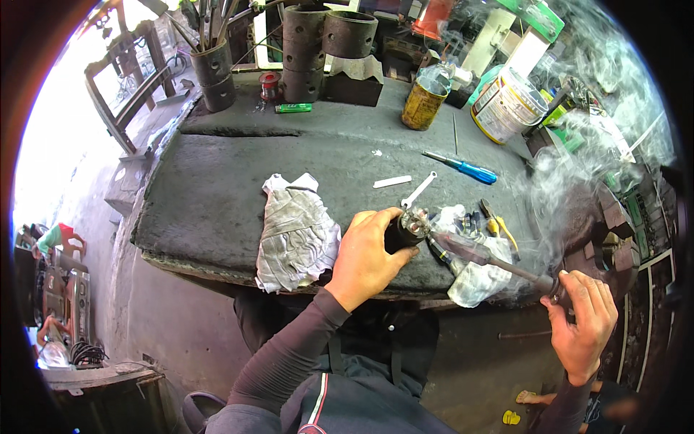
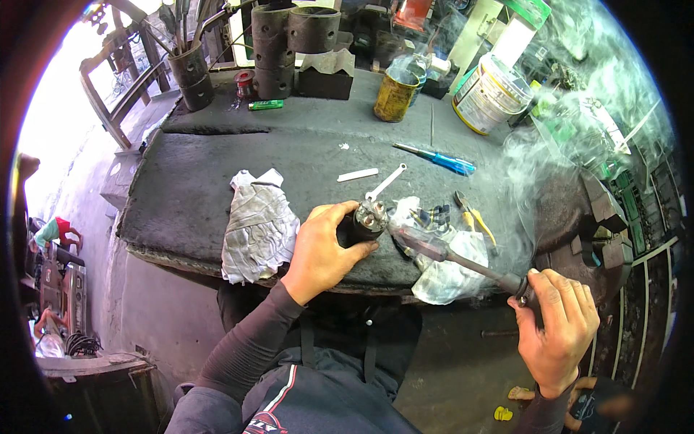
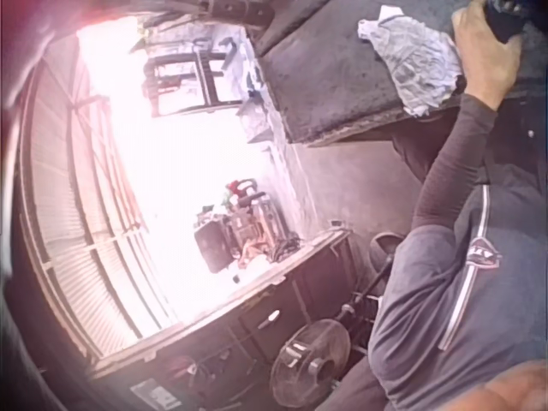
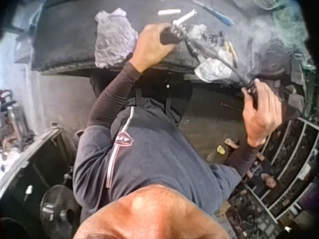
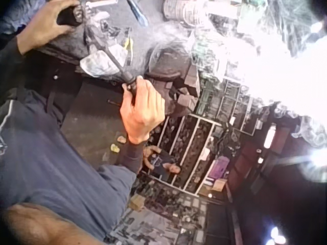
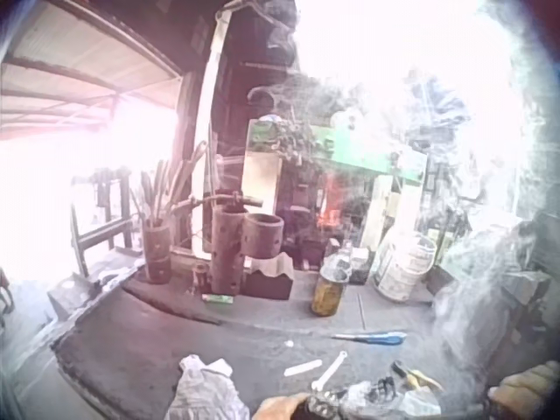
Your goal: The person uses a screwdriver and pliers to adjust and remove small parts from a cylindrical electrical component on a workbench. They repeatedly scrape and pry at the component's terminals while holding it with a cloth.
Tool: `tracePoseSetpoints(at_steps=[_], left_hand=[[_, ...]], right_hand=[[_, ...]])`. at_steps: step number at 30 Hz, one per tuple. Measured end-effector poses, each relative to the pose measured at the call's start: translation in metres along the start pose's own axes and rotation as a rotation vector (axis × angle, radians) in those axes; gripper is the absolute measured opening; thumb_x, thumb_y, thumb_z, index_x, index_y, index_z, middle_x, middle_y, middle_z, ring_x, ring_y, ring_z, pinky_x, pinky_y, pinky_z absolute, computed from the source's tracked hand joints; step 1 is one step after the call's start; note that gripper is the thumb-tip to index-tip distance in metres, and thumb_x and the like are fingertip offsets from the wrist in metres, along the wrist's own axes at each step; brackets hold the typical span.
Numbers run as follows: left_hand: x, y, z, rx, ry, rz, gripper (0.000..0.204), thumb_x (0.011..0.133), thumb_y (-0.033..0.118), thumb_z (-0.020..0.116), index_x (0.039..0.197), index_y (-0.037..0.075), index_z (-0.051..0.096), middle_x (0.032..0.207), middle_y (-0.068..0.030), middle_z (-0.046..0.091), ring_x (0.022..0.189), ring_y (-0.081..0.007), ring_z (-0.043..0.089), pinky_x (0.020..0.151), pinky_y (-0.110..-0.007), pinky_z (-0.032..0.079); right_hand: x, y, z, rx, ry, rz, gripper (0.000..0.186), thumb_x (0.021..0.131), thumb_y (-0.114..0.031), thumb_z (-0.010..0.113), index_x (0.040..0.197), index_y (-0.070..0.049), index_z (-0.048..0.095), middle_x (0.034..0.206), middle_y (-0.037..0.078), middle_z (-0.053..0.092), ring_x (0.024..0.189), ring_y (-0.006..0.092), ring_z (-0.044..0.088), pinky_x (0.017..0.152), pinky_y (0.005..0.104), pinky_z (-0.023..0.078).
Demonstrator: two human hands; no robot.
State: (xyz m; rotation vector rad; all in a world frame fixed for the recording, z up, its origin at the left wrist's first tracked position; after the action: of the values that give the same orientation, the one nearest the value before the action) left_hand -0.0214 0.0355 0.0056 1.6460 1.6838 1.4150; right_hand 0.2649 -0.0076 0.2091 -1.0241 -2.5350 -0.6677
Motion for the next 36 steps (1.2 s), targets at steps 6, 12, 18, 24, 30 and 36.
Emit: tracePoseSetpoints(at_steps=[6,12,18,24,30,36], left_hand=[[-0.002,0.0,0.001,-0.005,-0.008,0.029,0.065,0.079,0.021,0.094,0.135,-0.001,0.069,0.126,-0.0218,0.073,0.127,-0.0409,0.064,0.109,-0.046,0.051],[-0.002,0.001,-0.001,-0.01,-0.022,0.016,0.063,0.081,0.02,0.093,0.135,0.001,0.068,0.126,-0.0214,0.072,0.126,-0.0413,0.063,0.108,-0.047,0.051],[-0.002,-0.001,0.001,-0.005,-0.009,0.035,0.062,0.08,0.019,0.092,0.135,0.001,0.067,0.125,-0.0216,0.072,0.126,-0.0421,0.063,0.108,-0.048,0.051],[-0.003,-0.001,0.001,-0.008,-0.006,0.041,0.063,0.08,0.018,0.092,0.135,0.001,0.067,0.126,-0.0204,0.072,0.126,-0.0415,0.063,0.108,-0.048,0.051],[-0.003,-0.001,0.0,-0.008,-0.001,0.064,0.062,0.08,0.018,0.093,0.133,0.001,0.067,0.127,-0.0194,0.072,0.127,-0.0408,0.062,0.108,-0.048,0.051],[-0.003,-0.002,0.0,-0.005,0.012,0.061,0.065,0.078,0.021,0.094,0.135,0.0,0.069,0.127,-0.0203,0.073,0.126,-0.0403,0.065,0.109,-0.047,0.052]], right_hand=[[0.012,-0.002,-0.002,-0.011,-0.012,-0.046,0.047,0.07,-0.006,0.09,0.114,0.003,0.074,0.105,0.017,0.075,0.088,0.0357,0.07,0.077,0.045,0.052],[0.02,-0.004,-0.003,-0.02,-0.03,-0.074,0.047,0.069,-0.004,0.089,0.113,0.004,0.074,0.105,0.017,0.075,0.088,0.0359,0.07,0.078,0.0448,0.053],[0.027,-0.004,-0.005,-0.025,-0.06,-0.066,0.047,0.068,-0.002,0.088,0.113,0.004,0.074,0.105,0.017,0.075,0.089,0.0357,0.07,0.079,0.0451,0.053],[0.031,-0.003,-0.007,-0.042,-0.061,-0.08,0.05,0.067,-0.002,0.089,0.115,0.004,0.075,0.104,0.017,0.075,0.089,0.035,0.071,0.079,0.0449,0.053],[0.032,-0.002,-0.006,-0.032,-0.068,-0.077,0.05,0.067,-0.002,0.089,0.115,0.004,0.075,0.105,0.017,0.075,0.089,0.0348,0.07,0.079,0.0449,0.053],[0.034,-0.004,-0.007,-0.055,-0.059,-0.115,0.05,0.066,-0.001,0.086,0.115,0.005,0.075,0.103,0.017,0.075,0.087,0.035,0.07,0.075,0.0441,0.052]])
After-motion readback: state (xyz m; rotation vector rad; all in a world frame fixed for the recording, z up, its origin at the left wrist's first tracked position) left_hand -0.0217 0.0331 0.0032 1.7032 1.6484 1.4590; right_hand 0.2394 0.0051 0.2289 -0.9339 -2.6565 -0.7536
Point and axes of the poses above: each hand's wrist, its own x-axis towards the middle knuckle, its own z-axis out of the palm, y = z × x, the point moved 5 cm from there along x, towards the middle knuckle
